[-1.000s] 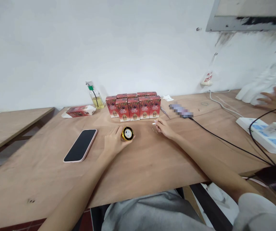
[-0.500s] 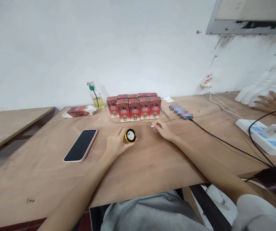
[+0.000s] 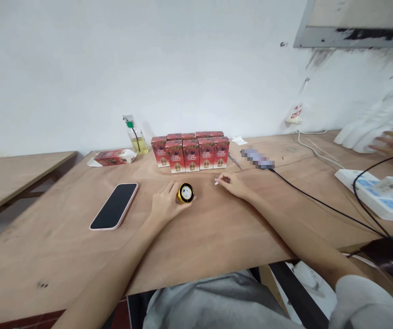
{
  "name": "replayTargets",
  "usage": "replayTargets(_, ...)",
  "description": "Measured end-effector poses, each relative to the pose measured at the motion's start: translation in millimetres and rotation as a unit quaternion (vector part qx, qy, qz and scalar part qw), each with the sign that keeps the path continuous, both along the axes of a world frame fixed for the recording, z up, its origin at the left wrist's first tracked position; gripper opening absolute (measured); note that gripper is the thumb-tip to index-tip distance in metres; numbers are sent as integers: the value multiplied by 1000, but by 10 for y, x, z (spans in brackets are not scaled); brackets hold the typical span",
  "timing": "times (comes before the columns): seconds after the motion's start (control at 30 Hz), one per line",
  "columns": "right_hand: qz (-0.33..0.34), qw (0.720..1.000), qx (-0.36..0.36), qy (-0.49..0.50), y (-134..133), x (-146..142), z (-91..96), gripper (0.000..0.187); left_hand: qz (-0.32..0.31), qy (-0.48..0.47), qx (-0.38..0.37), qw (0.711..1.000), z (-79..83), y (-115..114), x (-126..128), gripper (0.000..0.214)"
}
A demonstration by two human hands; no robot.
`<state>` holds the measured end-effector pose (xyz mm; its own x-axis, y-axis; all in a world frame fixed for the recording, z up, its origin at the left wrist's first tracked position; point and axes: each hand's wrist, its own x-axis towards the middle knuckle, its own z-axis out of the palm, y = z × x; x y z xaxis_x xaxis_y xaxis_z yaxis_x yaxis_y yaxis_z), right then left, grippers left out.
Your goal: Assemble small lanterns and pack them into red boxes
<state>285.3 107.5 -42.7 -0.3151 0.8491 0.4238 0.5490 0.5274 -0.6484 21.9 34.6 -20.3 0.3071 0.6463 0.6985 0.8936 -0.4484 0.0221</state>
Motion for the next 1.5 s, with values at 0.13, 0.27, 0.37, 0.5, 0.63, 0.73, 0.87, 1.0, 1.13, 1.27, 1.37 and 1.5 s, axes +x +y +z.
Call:
replayTargets(0.13, -5, 1000, 21, 1, 18, -3, -17, 33, -9, -3, 8, 1000, -3, 2, -1, 38)
replayTargets(0.27, -3, 1000, 16, -8, 16, -6, -19, 32, -12, -6, 6, 1000, -3, 5, -2, 39)
replayTargets(0.37, -3, 1000, 4, -16, 5, -8, -9, 32, -5, -7, 2, 1000, -4, 3, 1, 39)
replayTargets(0.5, 60, 998, 8, -29, -24, -5, 21, 32, -2, -5, 5, 1000, -5, 0, 6, 39)
replayTargets(0.63, 84, 996, 24, -35, -30, 3, 38, 34, 3, -3, -4, 1000, 1, -5, 7, 39)
replayTargets(0.73, 73, 996, 33, -36, -19, 11, 36, 35, -1, -3, -8, 1000, 0, -7, 6, 38)
replayTargets(0.87, 48, 999, 25, 5, -66, -37, 40, 26, -12, -3, 6, 1000, -13, -3, 9, 38)
replayTargets(1.0, 22, 993, 54, 101, -276, -243, 64, 18, -21, 7, -1, 1000, -18, -10, 24, 38)
replayTargets(1.13, 46, 985, 128, 107, -569, -516, 97, 19, -45, 32, -27, 998, -13, -30, 49, 36)
replayTargets(1.27, 93, 977, 176, 76, -724, -637, 118, 36, -67, 67, -22, 995, -19, -43, 71, 37)
replayTargets(1.37, 123, 975, 181, 48, -728, -611, 124, 41, -68, 98, 5, 993, -29, -46, 80, 37)
replayTargets(1.5, 149, 972, 179, 20, -697, -546, 136, 42, -81, 119, 25, 989, -29, -51, 86, 37)
